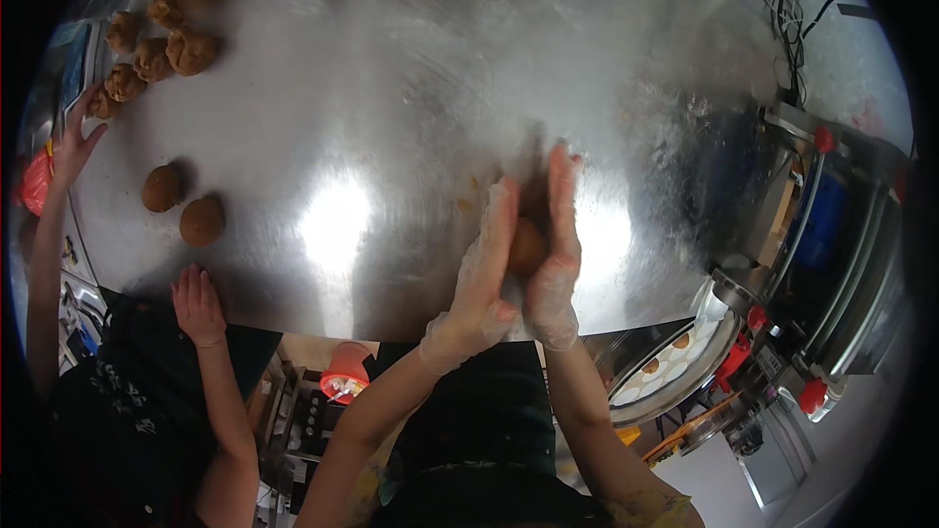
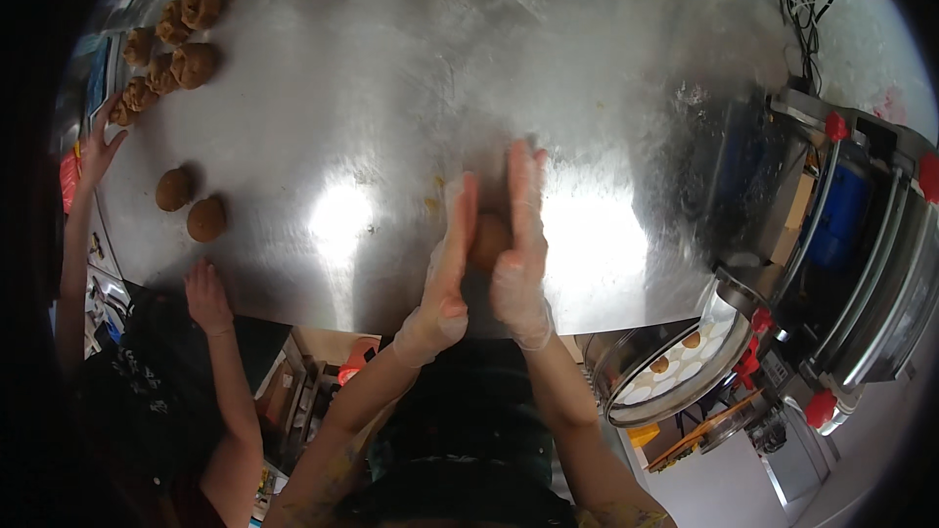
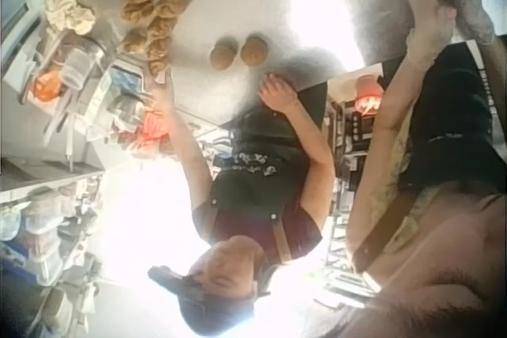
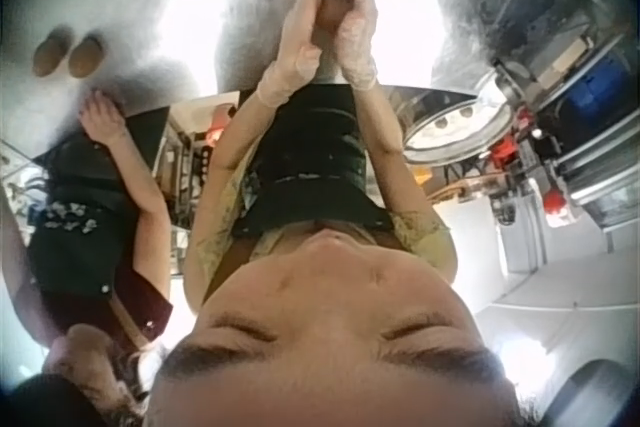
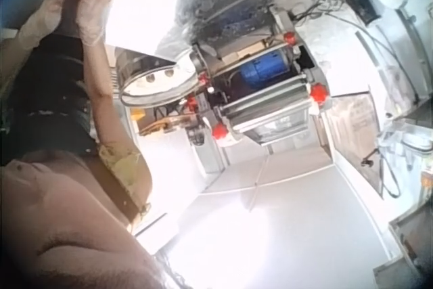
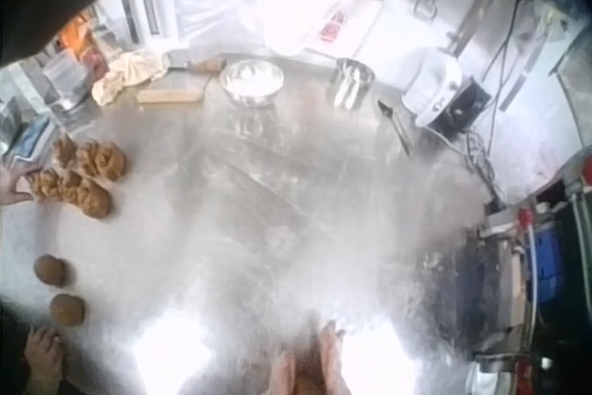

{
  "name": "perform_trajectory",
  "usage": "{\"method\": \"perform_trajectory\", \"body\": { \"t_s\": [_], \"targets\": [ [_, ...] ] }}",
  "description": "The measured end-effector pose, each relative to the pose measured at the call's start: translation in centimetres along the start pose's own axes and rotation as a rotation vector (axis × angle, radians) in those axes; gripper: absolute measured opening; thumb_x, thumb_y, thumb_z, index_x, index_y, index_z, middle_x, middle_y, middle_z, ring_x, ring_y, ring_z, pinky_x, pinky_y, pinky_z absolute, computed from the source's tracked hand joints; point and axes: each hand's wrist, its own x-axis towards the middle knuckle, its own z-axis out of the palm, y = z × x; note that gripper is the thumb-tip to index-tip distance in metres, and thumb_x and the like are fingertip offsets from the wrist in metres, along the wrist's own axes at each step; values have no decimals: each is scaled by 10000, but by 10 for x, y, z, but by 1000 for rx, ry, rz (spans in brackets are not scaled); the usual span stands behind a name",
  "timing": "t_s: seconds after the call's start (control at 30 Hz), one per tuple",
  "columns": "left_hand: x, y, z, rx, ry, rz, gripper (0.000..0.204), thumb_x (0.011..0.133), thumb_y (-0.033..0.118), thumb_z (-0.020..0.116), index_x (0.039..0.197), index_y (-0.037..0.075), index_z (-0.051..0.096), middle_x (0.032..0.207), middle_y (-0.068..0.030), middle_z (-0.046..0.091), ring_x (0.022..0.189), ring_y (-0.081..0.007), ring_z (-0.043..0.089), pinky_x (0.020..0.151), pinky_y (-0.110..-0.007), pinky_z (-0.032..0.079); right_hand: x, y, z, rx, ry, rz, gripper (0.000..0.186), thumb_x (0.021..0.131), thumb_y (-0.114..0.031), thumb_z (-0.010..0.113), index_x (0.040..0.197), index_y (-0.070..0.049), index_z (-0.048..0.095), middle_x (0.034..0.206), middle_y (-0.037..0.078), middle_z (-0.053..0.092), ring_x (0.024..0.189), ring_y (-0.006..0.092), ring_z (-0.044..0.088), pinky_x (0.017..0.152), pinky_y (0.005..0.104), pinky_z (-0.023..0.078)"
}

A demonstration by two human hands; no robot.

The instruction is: The recorder is shaping balls of brown dough by hand and placing them into a tiered steamer tray.

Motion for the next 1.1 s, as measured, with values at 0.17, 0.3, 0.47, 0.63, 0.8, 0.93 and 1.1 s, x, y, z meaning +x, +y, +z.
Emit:
{"method": "perform_trajectory", "body": {
  "t_s": [0.17,0.3,0.47,0.63,0.8,0.93,1.1],
  "targets": [
    [37,-1,-3,-19,-46,-4,1135,885,817,254,1538,-102,116,1597,-303,174,1471,-479,202,1175,-487,228,-11,0,10,-17,17,2,1021,931,-780,165,1561,24,177,1619,226,214,1518,411,69,1219,507,82],
    [0,-6,-3,54,-49,-11,1118,901,800,233,1541,-101,64,1615,-312,81,1505,-452,106,1206,-479,157,5,14,-5,-69,91,-86,1022,927,-786,168,1559,17,200,1618,218,221,1518,415,67,1220,506,91],
    [34,-2,-10,23,-33,-12,1107,919,762,299,1530,-122,37,1615,-317,61,1515,-418,94,1215,-449,143,-16,1,21,-119,83,101,1028,916,-800,169,1552,5,235,1612,226,230,1506,446,101,1220,515,108],
    [-12,-5,-5,83,-23,-11,1097,918,766,301,1538,-105,52,1615,-317,60,1507,-431,128,1209,-443,169,18,5,0,-130,42,-141,1059,906,-810,178,1549,30,218,1617,218,224,1512,429,92,1220,509,101],
    [30,-6,-8,67,18,84,1058,942,742,253,1534,-112,51,1616,-315,47,1506,-441,114,1214,-439,151,-16,12,11,-109,40,-39,1027,926,-786,192,1548,31,227,1617,215,229,1513,428,88,1223,503,80],
    [-21,-32,4,117,12,153,1065,938,745,257,1532,-116,58,1617,-313,53,1500,-448,131,1209,-444,167,-3,16,-2,-115,5,-176,1029,929,-783,181,1545,39,229,1614,212,241,1515,426,76,1219,511,89],
    [7,-36,-10,174,46,123,1069,930,757,249,1526,-121,119,1608,-317,114,1490,-439,193,1201,-453,194,-23,11,13,-80,72,45,1039,924,-789,175,1537,47,246,1604,233,251,1512,433,86,1221,494,98]
  ]
}}
